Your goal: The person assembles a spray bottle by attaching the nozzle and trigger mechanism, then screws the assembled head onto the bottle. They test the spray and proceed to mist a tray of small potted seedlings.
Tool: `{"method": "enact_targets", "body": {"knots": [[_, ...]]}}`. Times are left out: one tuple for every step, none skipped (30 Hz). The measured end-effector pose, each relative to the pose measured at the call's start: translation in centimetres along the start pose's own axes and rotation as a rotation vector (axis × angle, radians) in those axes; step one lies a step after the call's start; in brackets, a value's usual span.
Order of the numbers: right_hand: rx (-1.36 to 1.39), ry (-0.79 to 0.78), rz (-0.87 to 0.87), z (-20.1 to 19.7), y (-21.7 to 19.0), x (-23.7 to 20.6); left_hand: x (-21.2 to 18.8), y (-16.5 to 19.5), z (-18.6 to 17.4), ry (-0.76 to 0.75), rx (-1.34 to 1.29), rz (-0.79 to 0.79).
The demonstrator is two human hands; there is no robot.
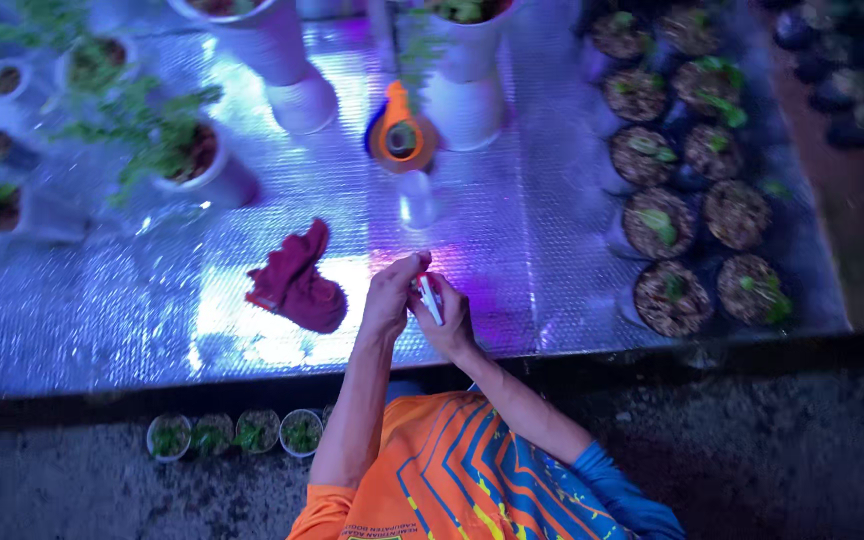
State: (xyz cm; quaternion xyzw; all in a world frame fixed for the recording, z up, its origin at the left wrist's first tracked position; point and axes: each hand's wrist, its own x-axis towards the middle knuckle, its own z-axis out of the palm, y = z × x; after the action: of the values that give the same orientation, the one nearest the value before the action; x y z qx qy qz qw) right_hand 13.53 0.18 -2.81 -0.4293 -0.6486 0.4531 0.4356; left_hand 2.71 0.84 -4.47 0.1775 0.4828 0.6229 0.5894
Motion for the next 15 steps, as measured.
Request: {"method": "enact_targets", "body": {"knots": [[-0.021,-0.019,0.020,0.9,-0.3,0.2,-0.2,0.8,-0.8,-0.011,-0.051,-0.027],[-0.044,-0.035,0.040,1.8,-0.5,0.2,-0.5,1.4,-1.7,-0.026,-0.103,-0.056],[-0.068,-0.047,0.061,2.6,-0.7,0.5,-0.7,2.0,-2.3,-0.046,-0.154,-0.086],[-0.091,-0.048,0.079,3.3,-0.9,0.7,-0.7,2.4,-2.8,-0.042,-0.165,-0.051],[-0.115,-0.044,0.103,4.0,-1.1,0.9,-0.8,2.6,-3.2,-0.039,-0.174,-0.023],[-0.142,-0.040,0.133,4.5,-1.5,1.0,-1.0,2.6,-3.6,-0.034,-0.185,-0.001],[-0.130,-0.020,0.105,4.8,-1.7,1.1,-1.1,2.6,-4.0,-0.023,-0.184,-0.043],[-0.116,0.007,0.065,5.1,-1.6,1.3,-1.1,2.5,-4.3,-0.022,-0.179,-0.075],[-0.101,0.035,0.028,5.3,-1.7,1.5,-1.1,2.5,-4.6,-0.021,-0.172,-0.110],[-0.035,0.019,0.035,5.6,-1.7,1.4,-1.2,2.4,-4.9,-0.029,-0.170,-0.110],[0.029,0.004,0.052,5.7,-1.8,1.3,-1.3,2.3,-5.2,-0.035,-0.167,-0.119],[0.095,-0.008,0.068,5.9,-1.8,1.1,-1.5,2.4,-5.4,-0.042,-0.162,-0.128],[0.060,-0.008,0.063,6.1,-1.7,0.8,-1.5,2.5,-5.7,-0.026,-0.185,-0.121],[0.023,-0.007,0.057,6.3,-1.7,0.5,-1.6,2.6,-6.1,-0.013,-0.207,-0.113],[-0.014,-0.004,0.049,6.4,-1.6,0.4,-1.6,2.7,-6.3,-0.002,-0.230,-0.104]]}}
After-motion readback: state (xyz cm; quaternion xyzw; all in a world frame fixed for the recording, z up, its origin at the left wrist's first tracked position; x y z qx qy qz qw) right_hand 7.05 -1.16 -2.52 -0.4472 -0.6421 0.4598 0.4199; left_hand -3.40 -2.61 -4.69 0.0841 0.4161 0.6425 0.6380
